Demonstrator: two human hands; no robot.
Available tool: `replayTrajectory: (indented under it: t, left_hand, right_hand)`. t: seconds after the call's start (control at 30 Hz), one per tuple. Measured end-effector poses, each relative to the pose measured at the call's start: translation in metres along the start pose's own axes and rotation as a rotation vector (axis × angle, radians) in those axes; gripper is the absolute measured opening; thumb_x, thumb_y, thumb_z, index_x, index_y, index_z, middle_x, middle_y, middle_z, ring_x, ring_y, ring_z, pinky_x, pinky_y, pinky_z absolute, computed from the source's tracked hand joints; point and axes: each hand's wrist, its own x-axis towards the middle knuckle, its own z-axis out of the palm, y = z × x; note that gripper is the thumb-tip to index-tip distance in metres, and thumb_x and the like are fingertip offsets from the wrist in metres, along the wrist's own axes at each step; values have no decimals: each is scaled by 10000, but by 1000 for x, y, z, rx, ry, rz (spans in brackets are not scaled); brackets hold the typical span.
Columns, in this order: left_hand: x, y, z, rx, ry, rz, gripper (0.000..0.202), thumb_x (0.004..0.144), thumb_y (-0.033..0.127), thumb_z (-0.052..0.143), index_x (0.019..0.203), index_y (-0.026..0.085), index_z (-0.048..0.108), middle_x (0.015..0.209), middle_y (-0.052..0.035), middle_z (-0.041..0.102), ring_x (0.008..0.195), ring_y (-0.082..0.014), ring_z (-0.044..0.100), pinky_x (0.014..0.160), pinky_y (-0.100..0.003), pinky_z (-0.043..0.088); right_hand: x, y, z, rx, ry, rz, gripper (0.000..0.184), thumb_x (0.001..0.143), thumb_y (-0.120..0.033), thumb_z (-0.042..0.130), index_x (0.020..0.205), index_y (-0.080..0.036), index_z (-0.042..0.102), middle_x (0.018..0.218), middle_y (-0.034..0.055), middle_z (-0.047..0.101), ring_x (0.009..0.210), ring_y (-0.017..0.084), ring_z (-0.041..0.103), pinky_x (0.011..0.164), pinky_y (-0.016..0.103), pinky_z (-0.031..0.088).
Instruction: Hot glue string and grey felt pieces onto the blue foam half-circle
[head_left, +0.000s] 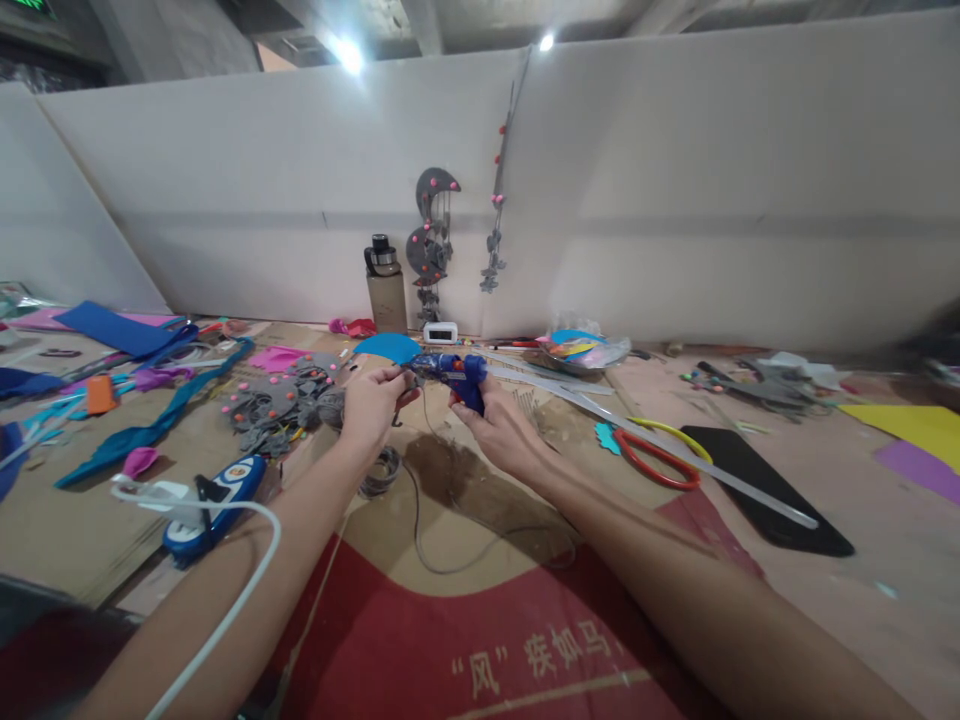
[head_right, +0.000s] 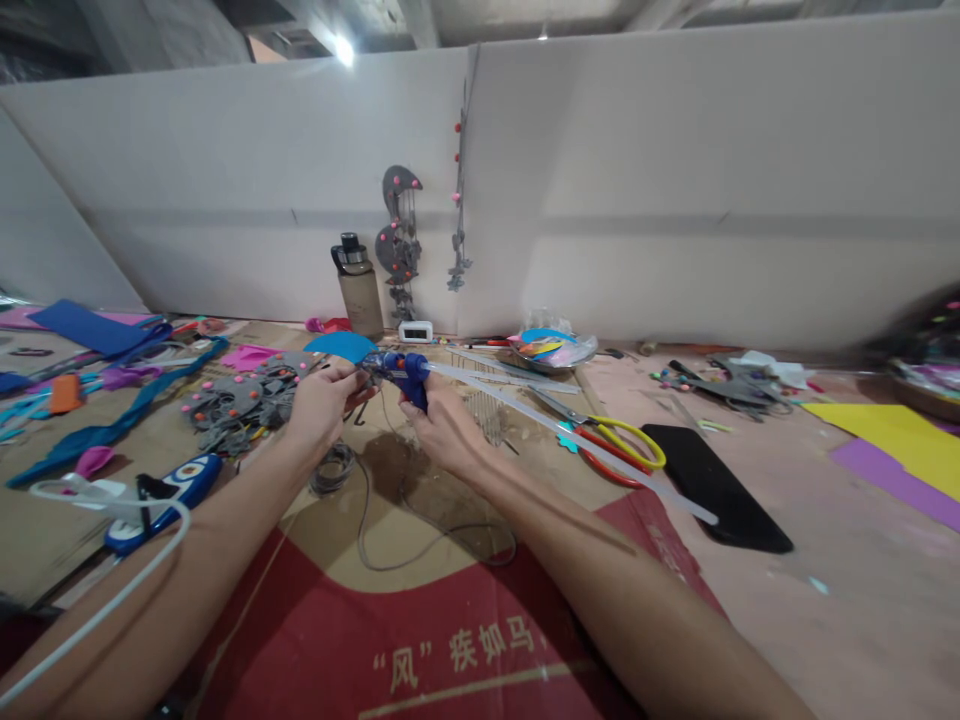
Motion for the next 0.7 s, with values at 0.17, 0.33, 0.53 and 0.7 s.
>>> replayTrajectory:
  t: [0.17,0.33,0.53,0.7]
  left_hand:
    - [1,0,-1,7,6,-2,212,473,201,780,567,114,611,574,14,581,541,-87,554,608,-267,547]
    - [0,0,-1,3,0,24,246,466,235,787,537,129,577,550,26,561,544,-97,561,623,-275,545]
    - [-1,3,-1,26,-10,61,260,484,259,788,542,129,570,563,20,573,569,-106,581,660,-286,547]
    - [-3,6,0,23,-5,66,244,508,253,779,582,123,586,610,4,606,604,-119,614,687,-290,551]
  right_hand:
    - [0,1,2,1,2,4,138,821,-289,472,901,-186,518,864,39,582,774,174,521,726,310,404]
    - [0,0,0,-10,10,24,142,804,-269,473,911,-191,522,838,31,589,749,169,520,715,304,400]
    - [0,-2,-1,5,15,47,170,802,-288,476,925,-180,523,844,44,590,737,176,514,699,307,404]
    - [0,2,-1,15,47,49,190,791,-286,486,939,-177,532,858,49,594,735,176,510,709,313,407]
